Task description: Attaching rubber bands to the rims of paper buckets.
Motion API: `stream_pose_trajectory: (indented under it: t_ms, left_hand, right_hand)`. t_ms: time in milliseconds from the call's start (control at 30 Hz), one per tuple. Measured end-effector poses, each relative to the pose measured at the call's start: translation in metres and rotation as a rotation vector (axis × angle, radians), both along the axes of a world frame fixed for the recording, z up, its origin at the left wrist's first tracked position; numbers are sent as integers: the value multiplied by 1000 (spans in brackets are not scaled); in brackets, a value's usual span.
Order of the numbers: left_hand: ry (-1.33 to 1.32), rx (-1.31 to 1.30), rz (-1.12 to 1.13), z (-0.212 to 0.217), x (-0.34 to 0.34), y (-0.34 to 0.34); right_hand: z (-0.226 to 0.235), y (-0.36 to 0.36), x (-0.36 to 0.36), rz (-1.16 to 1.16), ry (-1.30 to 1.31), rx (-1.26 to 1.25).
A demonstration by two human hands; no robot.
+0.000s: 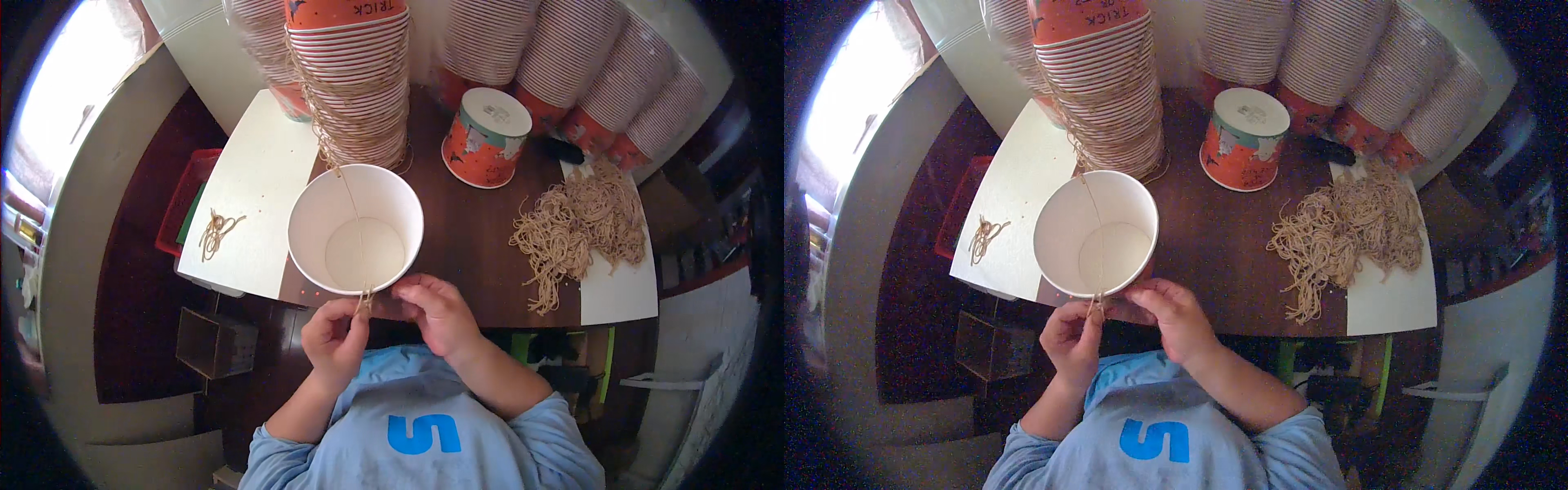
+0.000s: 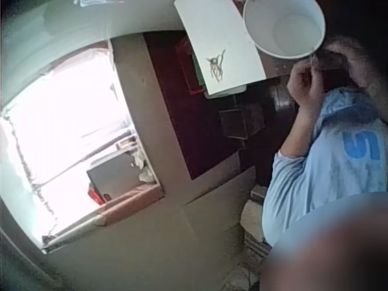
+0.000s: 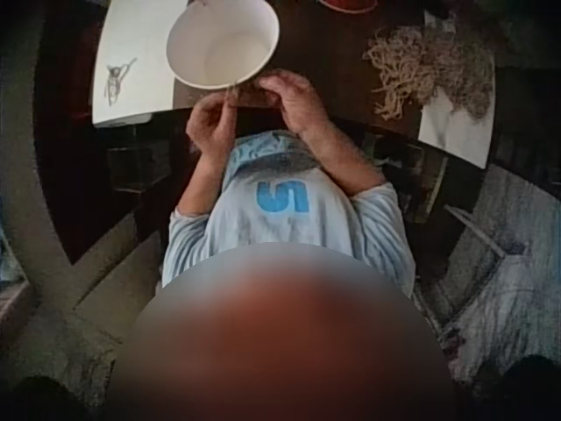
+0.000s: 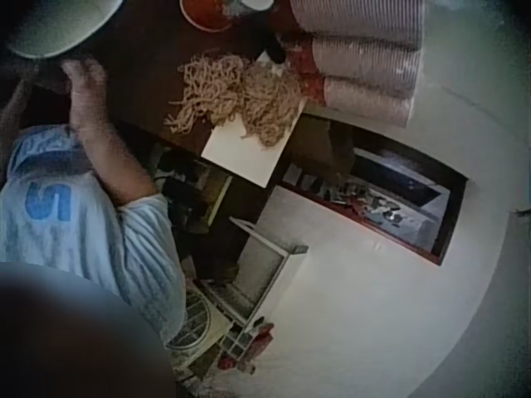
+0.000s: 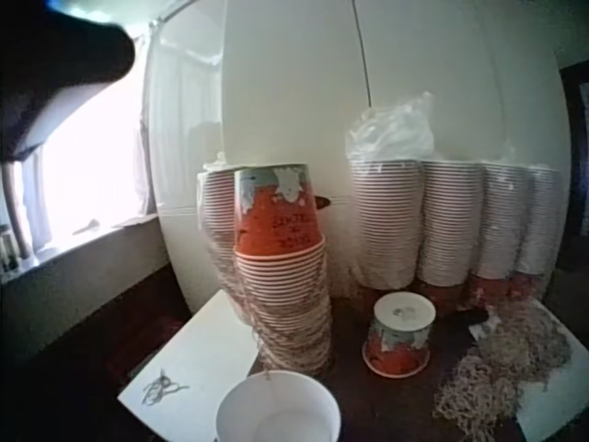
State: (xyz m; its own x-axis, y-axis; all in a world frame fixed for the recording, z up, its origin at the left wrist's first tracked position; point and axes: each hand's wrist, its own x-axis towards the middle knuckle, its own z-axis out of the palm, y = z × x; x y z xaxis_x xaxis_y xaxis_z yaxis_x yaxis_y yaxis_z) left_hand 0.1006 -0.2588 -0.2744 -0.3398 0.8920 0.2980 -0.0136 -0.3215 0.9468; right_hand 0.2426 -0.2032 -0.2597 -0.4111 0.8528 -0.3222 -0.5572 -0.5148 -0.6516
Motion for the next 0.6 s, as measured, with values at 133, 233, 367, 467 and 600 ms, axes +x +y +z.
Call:
stream_pose_trajectory:
  t_ms: [133,233,367,467,600]
  left_hand:
    - [9,72,-39,1,1,2]
    - [-19,41,-77,-1,2,1]
    - [15,-25,-89,3,-1,0]
    - [22,-73,-92,-1,-5,-1]
    - [2,-75,-126,-2,-6,-1]
  right_hand:
    - [5,2,3,124,-177,170]
    - [2,0,-4,192,-120,175]
    - [-5,-2,-14,154,-5,65]
    - [-12,0,-11,194,23,71]
    - [-12,3,-9,231,26,30]
